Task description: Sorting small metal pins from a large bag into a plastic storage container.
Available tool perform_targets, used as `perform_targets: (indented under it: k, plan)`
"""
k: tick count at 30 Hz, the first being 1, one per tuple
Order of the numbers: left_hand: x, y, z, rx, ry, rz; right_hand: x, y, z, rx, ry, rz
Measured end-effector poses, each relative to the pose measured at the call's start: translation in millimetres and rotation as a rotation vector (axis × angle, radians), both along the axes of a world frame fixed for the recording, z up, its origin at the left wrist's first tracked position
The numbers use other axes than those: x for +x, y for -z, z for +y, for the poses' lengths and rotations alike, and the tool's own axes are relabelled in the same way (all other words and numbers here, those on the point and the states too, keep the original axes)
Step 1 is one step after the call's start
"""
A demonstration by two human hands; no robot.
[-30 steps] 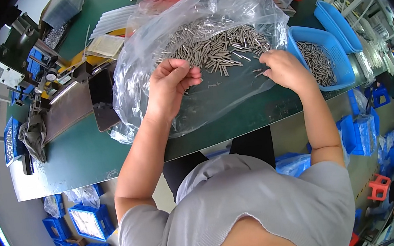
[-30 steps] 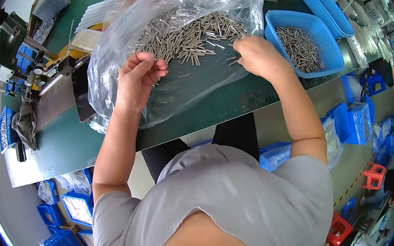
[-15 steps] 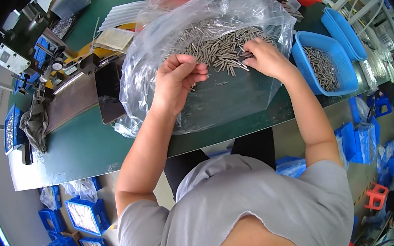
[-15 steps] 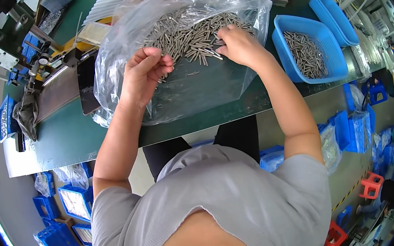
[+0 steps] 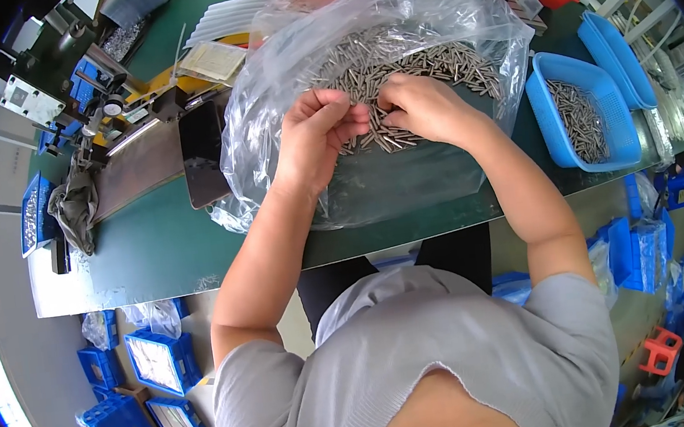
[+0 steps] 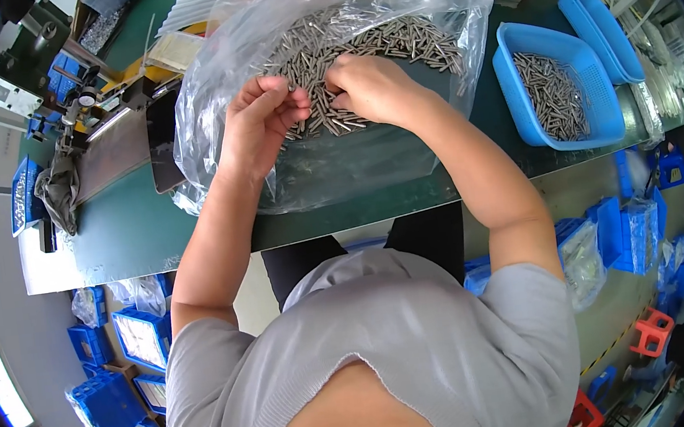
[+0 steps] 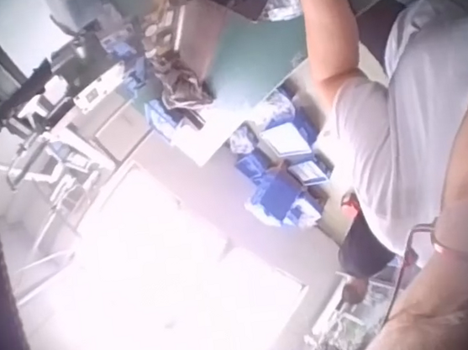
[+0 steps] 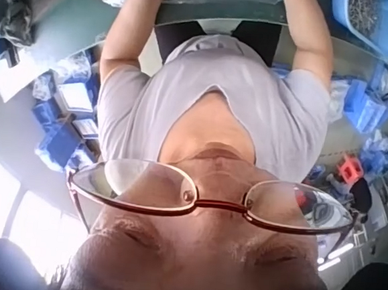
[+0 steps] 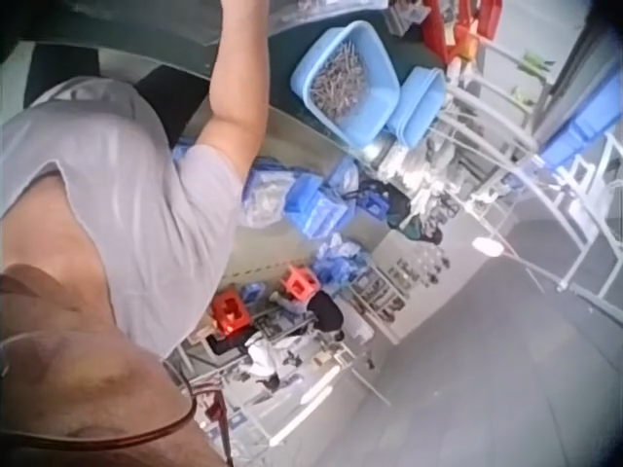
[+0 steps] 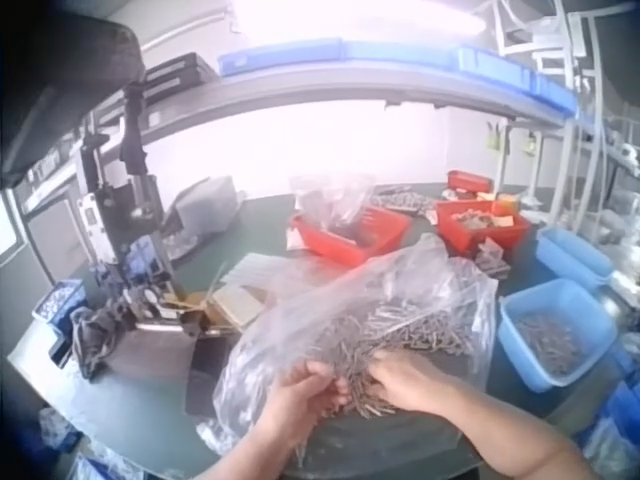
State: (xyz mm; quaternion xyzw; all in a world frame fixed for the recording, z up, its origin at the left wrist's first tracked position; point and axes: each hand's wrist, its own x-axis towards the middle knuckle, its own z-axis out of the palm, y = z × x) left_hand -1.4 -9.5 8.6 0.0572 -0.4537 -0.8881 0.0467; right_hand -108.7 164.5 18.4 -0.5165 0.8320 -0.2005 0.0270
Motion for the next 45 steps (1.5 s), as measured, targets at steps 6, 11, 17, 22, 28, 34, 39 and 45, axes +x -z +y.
perform_targets:
  k: [6, 11, 17, 22, 28, 34, 39, 45]
  plan:
    - [0.8, -3.7, 8.7, 0.001, -0.052, -0.066, -5.9, 4.3, 13.2, -0.224, -0.021, -0.178]
    - [5.3, -5.6, 11.1, 0.024, -0.050, -0.084, -11.2, 0.7, 11.7, -0.277, -0.021, -0.273]
    - [4.5, -9.4, 15.1, 0.072, -0.030, -0.121, -15.1, 5.0, 12.2, -0.287, 0.071, -0.287]
    - [6.4, -8.8, 12.1, 0.080, -0.079, -0.131, -15.5, -0.2, 9.7, -0.171, 0.191, -0.547]
    - [5.4, -7.5, 22.8, 0.032, -0.091, -0.124, -16.4, 3.1, 14.1, -0.386, 0.245, -0.808]
    - [5.7, -2.3, 23.3, 0.029, -0.008, -0.101, -10.6, 1.7, 12.6, -0.493, 0.127, -0.924]
    - [3.2, -3.0, 26.5, -0.015, 0.019, -0.094, 2.3, -10.1, 16.5, -0.512, 0.055, -0.882]
    - [6.1, -2.5, 24.6, -0.090, 0.015, -0.074, 8.7, -16.7, 15.0, -0.490, 0.011, -0.662]
